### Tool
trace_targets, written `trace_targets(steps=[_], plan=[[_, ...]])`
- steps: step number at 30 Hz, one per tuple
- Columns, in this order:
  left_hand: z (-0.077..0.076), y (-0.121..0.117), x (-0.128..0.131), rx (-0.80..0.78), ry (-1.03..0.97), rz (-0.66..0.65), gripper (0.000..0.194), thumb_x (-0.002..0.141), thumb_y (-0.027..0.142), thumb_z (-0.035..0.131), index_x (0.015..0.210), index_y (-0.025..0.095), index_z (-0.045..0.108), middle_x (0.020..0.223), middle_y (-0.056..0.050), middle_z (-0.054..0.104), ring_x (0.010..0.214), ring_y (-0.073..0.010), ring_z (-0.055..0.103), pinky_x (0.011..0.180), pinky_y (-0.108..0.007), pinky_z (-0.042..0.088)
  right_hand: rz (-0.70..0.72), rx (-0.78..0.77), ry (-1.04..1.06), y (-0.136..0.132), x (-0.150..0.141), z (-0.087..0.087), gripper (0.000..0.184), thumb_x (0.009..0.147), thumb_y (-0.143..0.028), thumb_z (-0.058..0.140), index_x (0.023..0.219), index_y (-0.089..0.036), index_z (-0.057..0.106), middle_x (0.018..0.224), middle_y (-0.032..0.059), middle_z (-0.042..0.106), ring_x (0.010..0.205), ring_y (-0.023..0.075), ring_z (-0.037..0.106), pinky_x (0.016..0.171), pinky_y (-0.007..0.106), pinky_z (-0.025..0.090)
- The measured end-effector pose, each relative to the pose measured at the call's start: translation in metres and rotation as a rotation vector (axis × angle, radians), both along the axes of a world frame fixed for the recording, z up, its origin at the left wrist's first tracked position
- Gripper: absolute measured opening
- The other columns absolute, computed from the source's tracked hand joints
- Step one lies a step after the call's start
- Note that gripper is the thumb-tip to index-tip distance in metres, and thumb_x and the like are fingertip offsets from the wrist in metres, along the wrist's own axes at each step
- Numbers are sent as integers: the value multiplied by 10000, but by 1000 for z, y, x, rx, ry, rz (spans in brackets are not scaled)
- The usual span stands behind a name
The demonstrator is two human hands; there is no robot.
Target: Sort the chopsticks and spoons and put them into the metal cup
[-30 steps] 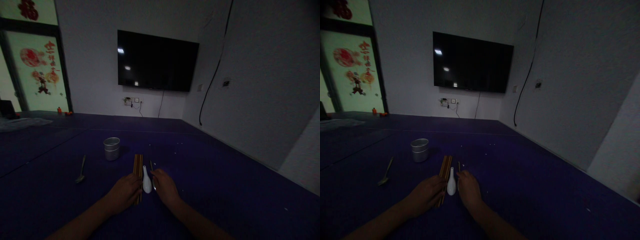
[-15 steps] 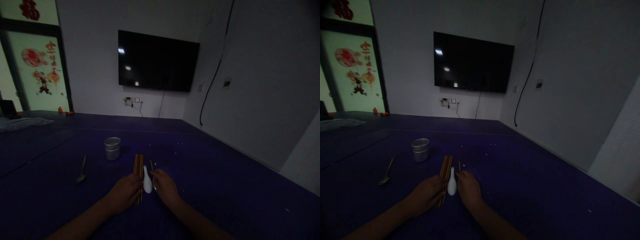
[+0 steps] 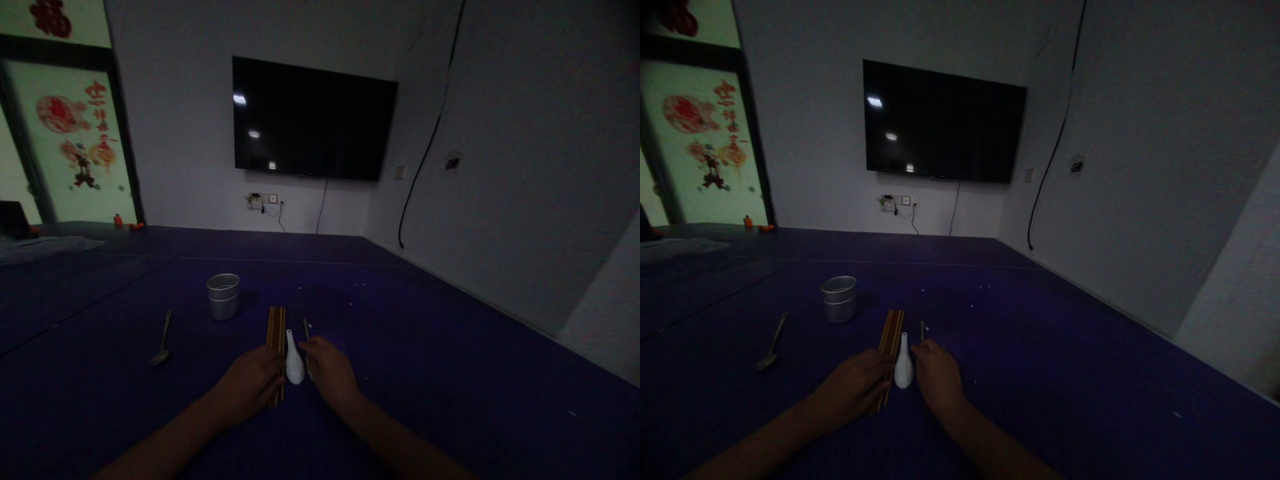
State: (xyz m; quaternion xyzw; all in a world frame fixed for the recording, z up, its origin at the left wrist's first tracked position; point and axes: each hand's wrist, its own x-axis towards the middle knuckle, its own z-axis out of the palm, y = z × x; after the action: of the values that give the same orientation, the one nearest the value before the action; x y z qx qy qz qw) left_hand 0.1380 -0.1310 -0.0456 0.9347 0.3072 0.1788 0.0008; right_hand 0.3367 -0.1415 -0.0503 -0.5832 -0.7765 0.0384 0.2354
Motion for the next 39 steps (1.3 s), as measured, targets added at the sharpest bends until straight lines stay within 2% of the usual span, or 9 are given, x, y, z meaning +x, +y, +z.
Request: trace_targets(steps=[10, 19, 31, 39], plan=[[-1, 0, -3, 24, 15, 1, 252, 914, 248, 415, 1121, 195, 548, 1074, -77, 617, 1001, -211, 556, 868, -356, 471, 21, -22, 48, -6, -2, 3, 338, 918, -166, 390, 1157, -216, 625, 1096, 52, 638, 979, 150, 602, 847, 236, 429], [5, -2, -4, 16, 6, -13, 280, 925, 284, 390, 1146, 202, 540, 1077, -81, 616, 1000, -211, 559, 856, -365, 479, 60, -24, 33, -8, -3, 5, 332, 935, -193, 373, 1137, -227, 635, 1111, 42, 630, 972, 149, 602, 838, 242, 431], [-5, 2, -3, 34, -41, -32, 283, 930, 301, 384, 1153, 219, 538, 1070, -81, 618, 999, -207, 563, 871, -353, 467, 41, -30, 33, -7, 0, 3, 322, 926, -181, 388, 1116, -225, 644, 1111, 37, 634, 965, 149, 607, 834, 243, 431], [-5, 3, -3, 21, -29, -21, 289, 929, 287, 376, 1165, 224, 530, 1073, -74, 613, 999, -205, 553, 864, -348, 464, 48, -48, 46, -5, 0, 3, 339, 927, -187, 370, 1115, -238, 648, 1117, 39, 633, 966, 157, 607, 835, 250, 432]])
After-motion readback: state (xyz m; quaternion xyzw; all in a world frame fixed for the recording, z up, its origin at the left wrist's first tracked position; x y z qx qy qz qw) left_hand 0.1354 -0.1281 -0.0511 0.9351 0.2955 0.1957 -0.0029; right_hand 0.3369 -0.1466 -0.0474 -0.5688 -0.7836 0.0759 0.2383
